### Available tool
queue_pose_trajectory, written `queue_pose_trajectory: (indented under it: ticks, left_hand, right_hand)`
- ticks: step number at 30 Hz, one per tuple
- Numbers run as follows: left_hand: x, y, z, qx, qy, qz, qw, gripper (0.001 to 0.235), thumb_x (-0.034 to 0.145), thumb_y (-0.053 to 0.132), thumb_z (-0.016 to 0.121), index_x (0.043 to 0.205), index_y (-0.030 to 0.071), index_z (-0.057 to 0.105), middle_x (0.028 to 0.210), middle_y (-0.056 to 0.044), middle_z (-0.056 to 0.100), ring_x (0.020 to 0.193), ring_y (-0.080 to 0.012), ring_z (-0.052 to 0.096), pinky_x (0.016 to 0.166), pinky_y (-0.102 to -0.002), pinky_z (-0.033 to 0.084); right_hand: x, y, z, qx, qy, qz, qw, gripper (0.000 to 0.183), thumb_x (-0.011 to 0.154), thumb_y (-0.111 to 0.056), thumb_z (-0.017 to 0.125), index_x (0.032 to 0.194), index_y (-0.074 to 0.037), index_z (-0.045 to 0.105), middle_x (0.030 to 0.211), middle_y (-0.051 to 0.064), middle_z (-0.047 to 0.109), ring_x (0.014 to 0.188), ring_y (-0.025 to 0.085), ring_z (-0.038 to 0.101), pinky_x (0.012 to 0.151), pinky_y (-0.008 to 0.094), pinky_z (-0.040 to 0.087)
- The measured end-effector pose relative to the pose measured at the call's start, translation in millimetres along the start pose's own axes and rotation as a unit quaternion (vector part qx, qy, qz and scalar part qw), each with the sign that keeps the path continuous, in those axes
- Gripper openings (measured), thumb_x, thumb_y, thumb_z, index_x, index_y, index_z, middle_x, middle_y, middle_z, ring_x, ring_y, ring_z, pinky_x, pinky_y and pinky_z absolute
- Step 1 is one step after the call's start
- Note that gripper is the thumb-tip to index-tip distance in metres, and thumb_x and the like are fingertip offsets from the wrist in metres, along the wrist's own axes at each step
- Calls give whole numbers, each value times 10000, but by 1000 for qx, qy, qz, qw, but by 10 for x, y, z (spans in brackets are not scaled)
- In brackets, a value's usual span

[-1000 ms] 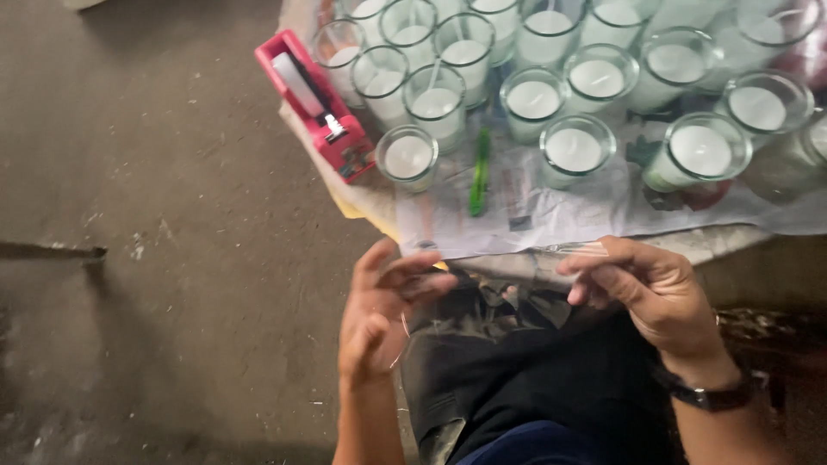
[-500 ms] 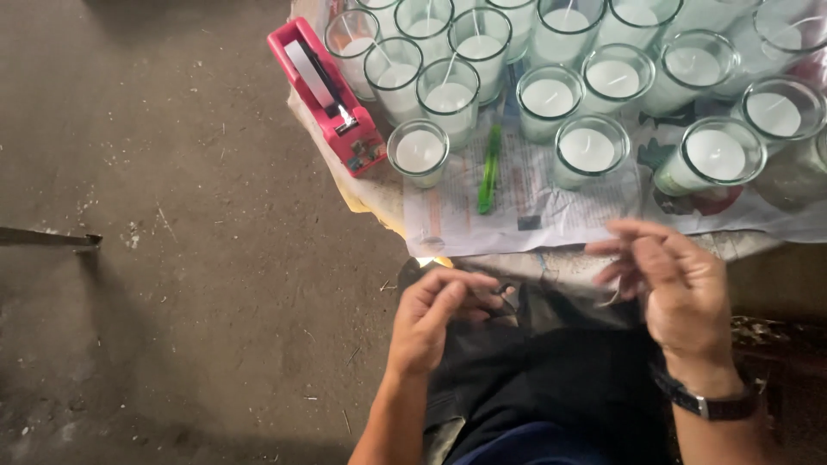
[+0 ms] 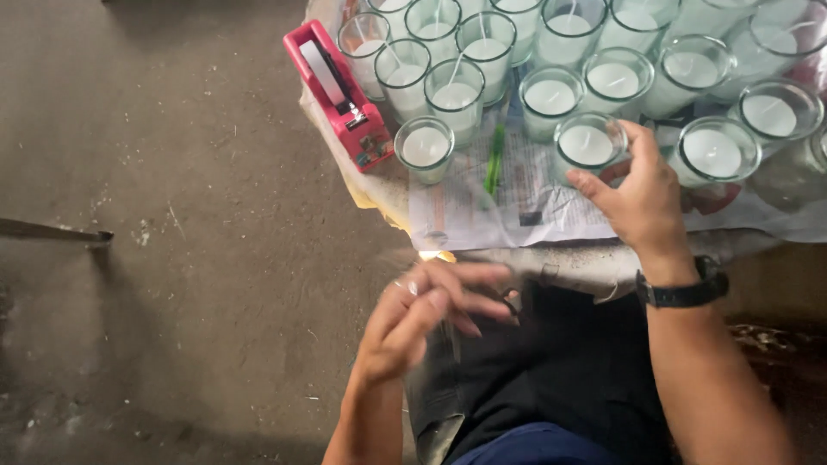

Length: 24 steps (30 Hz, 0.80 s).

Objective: The person wraps individual glass jar candles in clear plastic bags using a tape dispenser to seal the bags. The person handles each candle one at a time, places it into a bag, and secures the opening with tape before setting the wrapped candle aside.

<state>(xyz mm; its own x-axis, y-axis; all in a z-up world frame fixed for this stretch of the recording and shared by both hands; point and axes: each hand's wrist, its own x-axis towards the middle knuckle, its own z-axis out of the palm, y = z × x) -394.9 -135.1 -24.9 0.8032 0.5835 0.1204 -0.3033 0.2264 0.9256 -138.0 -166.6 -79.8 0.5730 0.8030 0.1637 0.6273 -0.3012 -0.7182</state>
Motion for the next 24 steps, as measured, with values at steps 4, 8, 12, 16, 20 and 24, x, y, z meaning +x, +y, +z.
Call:
queue_pose_trajectory:
  ticks: [4,8,12,16,20,24]
  left_hand:
    - [-2,77,258,-169,-144,-82,972,141,900,135,373,849,16,430,1196,-296,440,908,-386,564,782,-379,464]
    - [108,163,389,-86,-234,-75,965,155,933,223,360,854,108,427,1147,-201,525,651,-115,463,661,-215,415]
    - [260,69,312,-178,-183,-110,961,156,926,167,363,862,35,416,1172,-301,470,834,-344,599,552,-209,468]
    - [265,-84,102,-144,-41,-91,985,165,892,197,402,832,43,406,1136,-328,482,747,-372,612,476,-264,488]
    - [162,-163,-170,-99,6,-65,993,161,904,170,363,835,28,395,1118,-340,484,741,-368,621,474,-253,499]
    - [52,-166,-284,-41,76,-62,994,153,894,165,371,794,53,402,1086,-300,529,701,-337,638,438,-255,492]
  right_hand:
    - [-89,-72,-81,123,6,11,992,615,707,-401,611,1178,-44,441,1018,75,527,786,153,484,615,257,394]
    - [-490,-62,-24,330,-75,27,941,687,702,-443,515,1213,-12,358,897,84,571,751,145,576,669,215,455]
    - [-888,-49,235,765,-198,71,609,598,825,-411,567,1215,1,376,1121,146,495,992,233,509,860,345,413]
    - [-1123,-365,91,724,-271,173,610,717,864,-519,250,1058,128,490,835,243,593,657,293,580,607,329,472]
    - [-1170,-303,43,760,-265,248,540,589,864,-436,353,1228,25,381,1079,262,539,876,333,588,660,359,497]
    - [-1182,-326,-25,739,-276,216,575,651,833,-510,418,1283,-45,340,1195,248,489,1048,415,514,803,450,459]
